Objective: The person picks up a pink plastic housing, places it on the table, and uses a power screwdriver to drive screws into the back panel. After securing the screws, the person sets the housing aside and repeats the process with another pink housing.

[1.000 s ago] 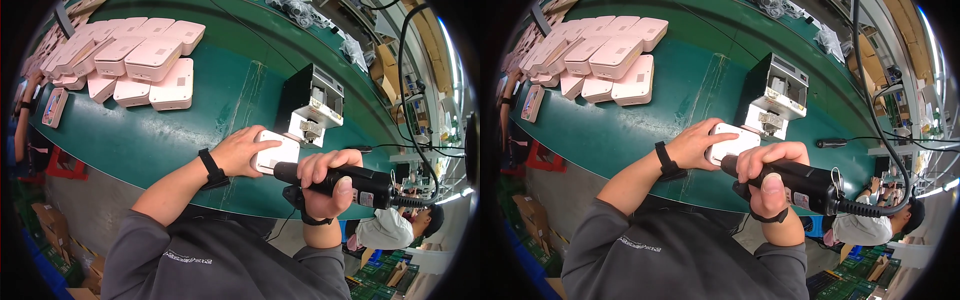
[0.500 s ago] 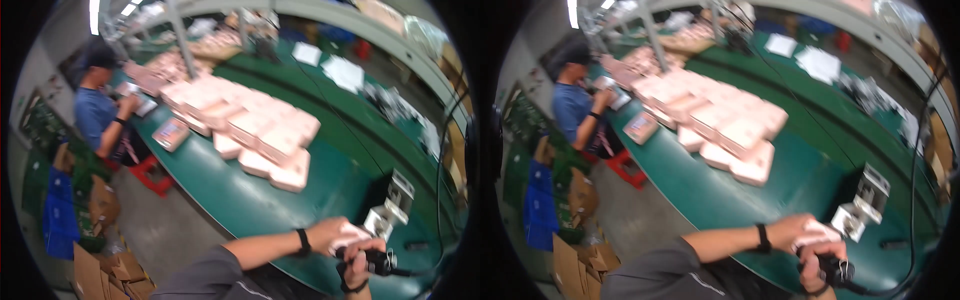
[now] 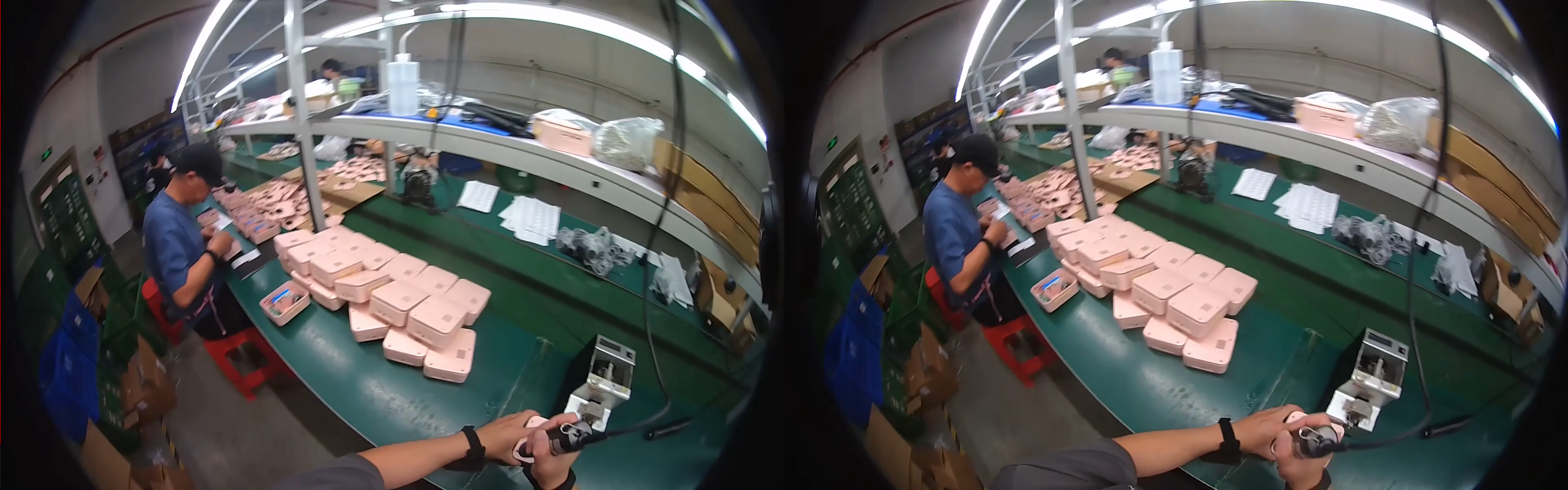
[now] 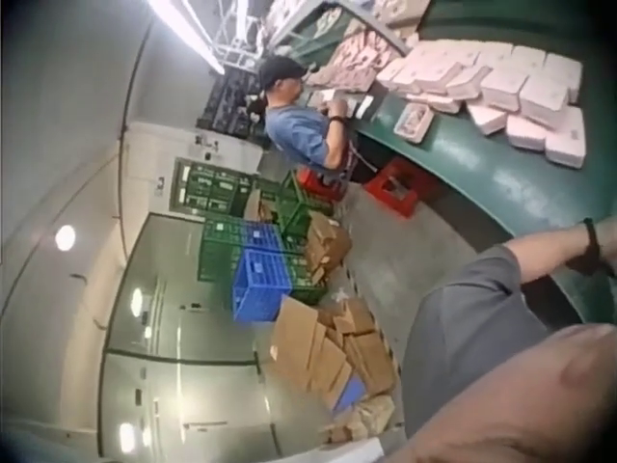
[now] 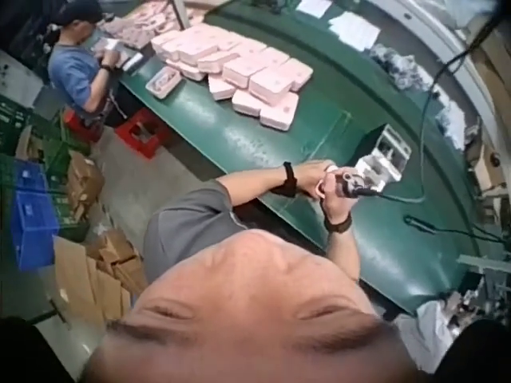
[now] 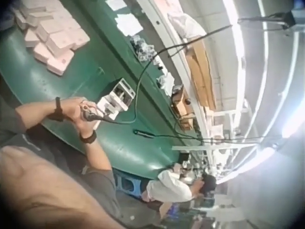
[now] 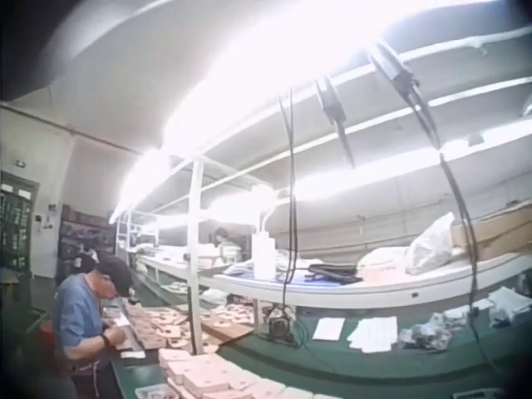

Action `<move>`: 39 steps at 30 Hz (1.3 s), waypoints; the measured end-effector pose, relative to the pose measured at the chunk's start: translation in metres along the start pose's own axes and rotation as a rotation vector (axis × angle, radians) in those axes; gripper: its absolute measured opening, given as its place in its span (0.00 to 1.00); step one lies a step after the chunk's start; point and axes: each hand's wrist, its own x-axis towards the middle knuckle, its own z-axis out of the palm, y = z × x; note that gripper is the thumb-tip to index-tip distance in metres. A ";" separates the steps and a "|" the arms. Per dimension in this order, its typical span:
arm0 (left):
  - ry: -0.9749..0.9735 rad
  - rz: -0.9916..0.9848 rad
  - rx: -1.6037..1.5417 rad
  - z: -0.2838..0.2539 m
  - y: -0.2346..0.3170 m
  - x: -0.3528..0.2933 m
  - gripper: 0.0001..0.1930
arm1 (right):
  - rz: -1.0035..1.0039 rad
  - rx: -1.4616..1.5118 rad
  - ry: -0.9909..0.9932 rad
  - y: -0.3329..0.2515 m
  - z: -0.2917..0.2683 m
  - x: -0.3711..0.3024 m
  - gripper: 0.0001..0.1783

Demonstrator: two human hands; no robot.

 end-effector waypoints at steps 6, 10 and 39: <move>-0.053 0.038 -0.048 0.000 -0.011 0.005 0.35 | 0.105 0.002 0.063 -0.015 -0.003 0.010 0.15; -0.161 0.039 0.105 -0.004 -0.004 0.008 0.39 | -0.020 0.157 0.124 -0.032 -0.025 0.012 0.12; -0.093 -0.555 -0.545 -0.043 0.027 0.014 0.31 | 0.202 0.550 0.623 0.061 -0.240 -0.002 0.14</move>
